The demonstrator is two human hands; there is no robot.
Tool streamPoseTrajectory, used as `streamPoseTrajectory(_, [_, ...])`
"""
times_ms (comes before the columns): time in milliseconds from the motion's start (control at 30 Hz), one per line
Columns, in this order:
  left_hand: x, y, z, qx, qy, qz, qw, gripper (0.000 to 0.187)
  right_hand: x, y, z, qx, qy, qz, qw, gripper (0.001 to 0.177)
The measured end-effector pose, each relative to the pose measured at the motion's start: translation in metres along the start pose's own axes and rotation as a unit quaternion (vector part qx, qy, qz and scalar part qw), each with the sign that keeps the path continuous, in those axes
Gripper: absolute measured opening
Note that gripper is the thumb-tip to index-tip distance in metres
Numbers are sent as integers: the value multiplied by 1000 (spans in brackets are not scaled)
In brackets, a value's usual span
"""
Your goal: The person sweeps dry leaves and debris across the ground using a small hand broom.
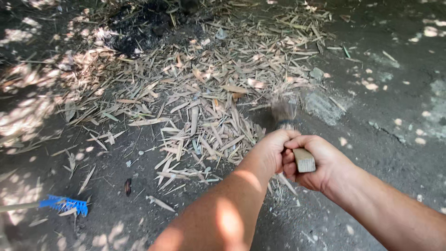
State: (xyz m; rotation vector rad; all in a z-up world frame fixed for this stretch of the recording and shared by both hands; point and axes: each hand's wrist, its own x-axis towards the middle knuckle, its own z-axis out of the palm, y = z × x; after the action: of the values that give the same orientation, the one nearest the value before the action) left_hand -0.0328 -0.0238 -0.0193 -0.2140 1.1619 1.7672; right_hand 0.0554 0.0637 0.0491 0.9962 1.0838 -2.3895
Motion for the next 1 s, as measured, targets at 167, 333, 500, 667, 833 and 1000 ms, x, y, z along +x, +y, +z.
streamPoseTrajectory(167, [14, 5, 8, 15, 54, -42, 998, 28, 4, -18, -8, -11, 4, 64, 998, 5])
streamPoseTrajectory(333, [7, 26, 22, 47, 30, -29, 998, 26, -26, -22, 10, 25, 7, 5, 1000, 12])
streamPoseTrajectory(500, [-36, 41, 28, -72, -56, 64, 994, 13, -54, -20, 43, -35, 6, -54, 998, 13])
streamPoseTrajectory(667, [-41, 71, 23, -43, -24, 89, 995, 21, -45, -37, 57, -60, -3, -70, 996, 10])
streamPoseTrajectory(833, [-35, 72, -28, -45, -40, 103, 993, 29, -13, -28, 86, -48, -11, -10, 999, 10])
streamPoseTrajectory(1000, [-7, 84, -69, -2, 69, 33, 997, 32, 30, -25, 116, -28, 33, 36, 998, 9])
